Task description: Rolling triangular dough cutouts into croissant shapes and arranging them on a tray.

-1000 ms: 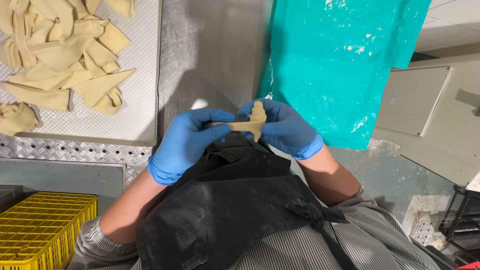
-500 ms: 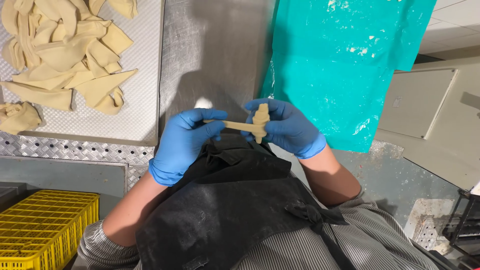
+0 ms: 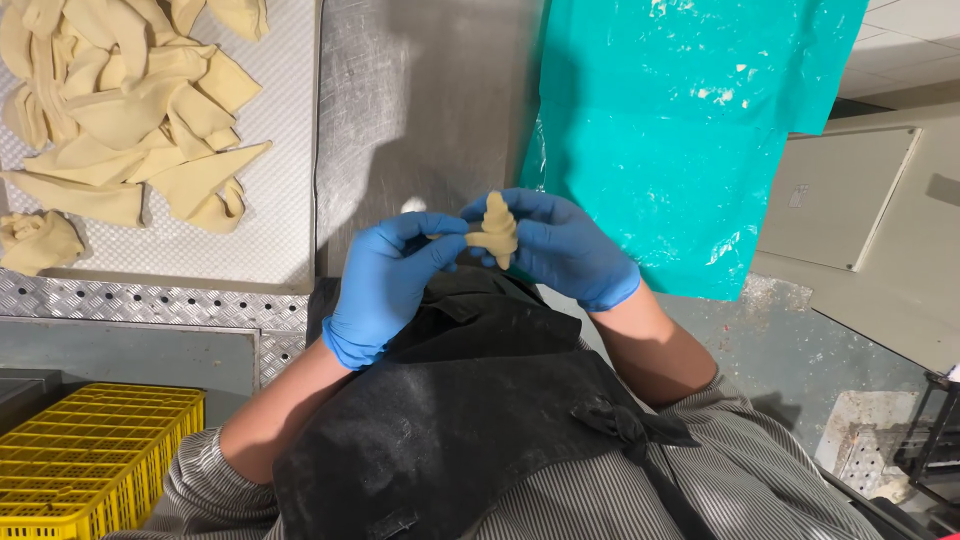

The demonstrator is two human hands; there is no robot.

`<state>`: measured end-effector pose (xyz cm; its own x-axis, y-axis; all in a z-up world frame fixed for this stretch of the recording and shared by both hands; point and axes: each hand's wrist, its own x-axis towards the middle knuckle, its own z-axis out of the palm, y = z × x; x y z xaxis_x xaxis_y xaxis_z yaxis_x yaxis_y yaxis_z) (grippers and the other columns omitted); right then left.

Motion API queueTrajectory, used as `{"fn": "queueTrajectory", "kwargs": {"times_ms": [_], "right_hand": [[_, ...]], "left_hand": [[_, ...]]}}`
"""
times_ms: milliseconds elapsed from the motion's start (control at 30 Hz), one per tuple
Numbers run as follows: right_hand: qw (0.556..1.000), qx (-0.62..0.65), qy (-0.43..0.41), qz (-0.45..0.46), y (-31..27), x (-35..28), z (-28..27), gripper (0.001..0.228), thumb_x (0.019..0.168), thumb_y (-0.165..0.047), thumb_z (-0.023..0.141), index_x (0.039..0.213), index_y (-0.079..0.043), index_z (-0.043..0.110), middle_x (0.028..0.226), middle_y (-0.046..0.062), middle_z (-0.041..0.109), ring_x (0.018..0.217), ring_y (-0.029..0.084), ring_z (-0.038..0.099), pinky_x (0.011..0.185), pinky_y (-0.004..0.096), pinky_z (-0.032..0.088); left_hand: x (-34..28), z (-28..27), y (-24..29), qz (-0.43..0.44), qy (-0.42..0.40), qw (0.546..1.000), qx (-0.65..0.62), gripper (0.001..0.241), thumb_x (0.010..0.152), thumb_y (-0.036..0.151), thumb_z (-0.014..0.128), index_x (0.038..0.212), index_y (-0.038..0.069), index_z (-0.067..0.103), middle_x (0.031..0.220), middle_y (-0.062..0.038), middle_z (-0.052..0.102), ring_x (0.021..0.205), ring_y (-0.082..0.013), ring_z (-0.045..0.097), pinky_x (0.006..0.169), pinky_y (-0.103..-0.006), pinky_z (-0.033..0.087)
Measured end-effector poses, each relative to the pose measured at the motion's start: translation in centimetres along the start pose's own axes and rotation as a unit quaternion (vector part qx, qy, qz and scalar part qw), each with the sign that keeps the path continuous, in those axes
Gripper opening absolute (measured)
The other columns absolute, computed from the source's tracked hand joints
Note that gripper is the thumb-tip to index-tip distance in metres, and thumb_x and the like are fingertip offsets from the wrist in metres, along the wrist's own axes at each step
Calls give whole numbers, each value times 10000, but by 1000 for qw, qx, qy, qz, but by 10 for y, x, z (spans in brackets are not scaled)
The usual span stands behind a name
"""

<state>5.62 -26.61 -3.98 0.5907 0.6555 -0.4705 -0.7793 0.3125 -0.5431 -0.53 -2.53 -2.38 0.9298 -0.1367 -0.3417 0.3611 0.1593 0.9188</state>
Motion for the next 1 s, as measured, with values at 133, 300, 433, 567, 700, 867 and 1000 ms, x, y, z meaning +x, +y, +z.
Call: {"fn": "queueTrajectory", "kwargs": {"times_ms": [133,300,433,567,700,867,1000], "right_hand": [[999,-31,-22,-6,1,2,-7,450,992,1,613,1428,65,520,1317,220,639,1178,295,682,1023,401,586],[1000,6,-11,-27,5,2,-19,467,983,23,648,1428,36,503,1354,178,606,1234,275,648,1073,422,566],[999,16,-19,-26,9,3,-14,434,992,-12,636,1404,64,522,1404,214,601,1289,290,646,1111,428,546],[994,-5,-102,-37,12,4,-10,441,954,22,669,1379,90,575,1491,187,598,1318,278,627,1151,411,527],[993,36,-111,-19,11,14,-47,431,1014,-3,674,1426,98,599,1379,221,632,1224,332,661,1063,419,553],[977,0,82,-195,-67,52,-108,467,1025,-151,622,1459,-22,507,1304,156,654,1190,304,659,1013,435,563],[956,78,163,-230,-130,116,-207,446,1023,-188,596,1412,29,559,1212,162,681,1090,268,661,952,383,565]], "left_hand": [[4,-2,-5,6,0,1000,-10,217,993,56,658,1185,-4,738,950,-51,737,846,-79,671,775,-215,554],[7,1,-3,-1,15,1000,13,243,989,65,641,1204,-1,733,931,-43,737,804,-85,667,749,-219,559],[11,3,-9,31,-16,999,10,208,1002,57,658,1191,1,724,959,-44,730,849,-91,666,796,-223,561],[15,1,-22,63,21,989,131,326,945,69,780,1215,13,605,944,-39,558,865,-102,530,773,-234,490],[20,-9,-22,9,56,988,145,461,887,63,775,1291,31,554,1022,-19,511,872,-96,504,772,-238,485],[13,-44,-40,-10,119,993,13,374,1029,89,595,1399,49,557,1064,-16,567,873,-92,538,786,-230,497],[14,-53,-45,-54,144,988,27,379,1041,113,563,1411,30,559,1094,-38,599,874,-110,571,810,-237,502]]}}
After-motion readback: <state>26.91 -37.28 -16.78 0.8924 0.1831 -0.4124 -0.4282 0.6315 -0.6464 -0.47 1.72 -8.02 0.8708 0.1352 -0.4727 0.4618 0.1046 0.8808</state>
